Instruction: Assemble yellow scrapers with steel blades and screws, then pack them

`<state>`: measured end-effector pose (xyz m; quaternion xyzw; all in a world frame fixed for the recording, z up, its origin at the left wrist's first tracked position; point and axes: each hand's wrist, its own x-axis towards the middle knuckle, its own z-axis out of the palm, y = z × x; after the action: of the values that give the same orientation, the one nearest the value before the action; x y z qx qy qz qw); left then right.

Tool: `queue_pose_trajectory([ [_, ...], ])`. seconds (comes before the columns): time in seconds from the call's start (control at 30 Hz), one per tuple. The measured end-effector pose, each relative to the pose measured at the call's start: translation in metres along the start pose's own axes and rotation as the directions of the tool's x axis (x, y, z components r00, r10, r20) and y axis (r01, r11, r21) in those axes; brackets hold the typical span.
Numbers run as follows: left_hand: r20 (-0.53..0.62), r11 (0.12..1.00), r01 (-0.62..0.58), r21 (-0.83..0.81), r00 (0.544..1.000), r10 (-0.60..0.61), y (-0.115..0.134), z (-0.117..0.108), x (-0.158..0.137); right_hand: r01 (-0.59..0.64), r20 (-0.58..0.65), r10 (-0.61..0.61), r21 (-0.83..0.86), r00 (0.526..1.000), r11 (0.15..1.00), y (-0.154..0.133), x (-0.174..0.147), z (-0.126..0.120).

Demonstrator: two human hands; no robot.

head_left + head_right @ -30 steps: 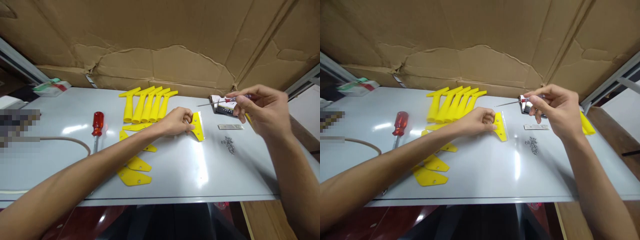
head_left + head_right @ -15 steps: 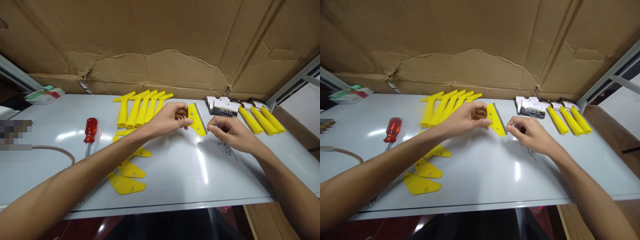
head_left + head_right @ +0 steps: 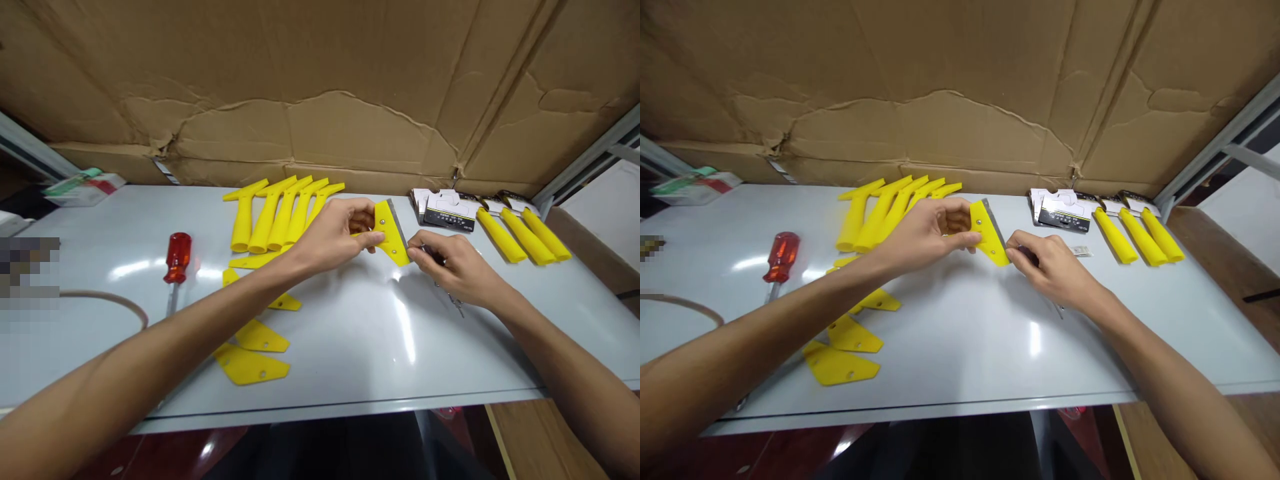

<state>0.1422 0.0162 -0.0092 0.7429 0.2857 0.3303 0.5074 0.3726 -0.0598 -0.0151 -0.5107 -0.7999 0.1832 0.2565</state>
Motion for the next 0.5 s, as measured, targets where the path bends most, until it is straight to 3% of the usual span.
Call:
queue_pose_trajectory([
  [0.17,0.080,0.990,0.131,0.048,0.988,-0.134,-0.003,-0.009,0.007,-0.135,-0.172,0.163,0.162,0.972,0.978,0.012,-0.002,-0.029],
  [0.27,0.095,0.969,0.209,0.130,0.970,-0.223,-0.008,-0.011,0.007,-0.203,-0.265,0.232,0.133,0.936,0.970,0.026,-0.004,-0.042],
  [0.37,0.108,0.936,0.273,0.221,0.947,-0.302,-0.016,-0.010,0.005,-0.238,-0.282,0.238,0.037,0.929,0.971,0.037,-0.005,-0.044],
  [0.5,0.128,0.915,0.318,0.248,0.926,-0.356,-0.025,-0.009,0.004,-0.241,-0.286,0.247,0.058,0.926,0.969,0.041,-0.005,-0.044],
])
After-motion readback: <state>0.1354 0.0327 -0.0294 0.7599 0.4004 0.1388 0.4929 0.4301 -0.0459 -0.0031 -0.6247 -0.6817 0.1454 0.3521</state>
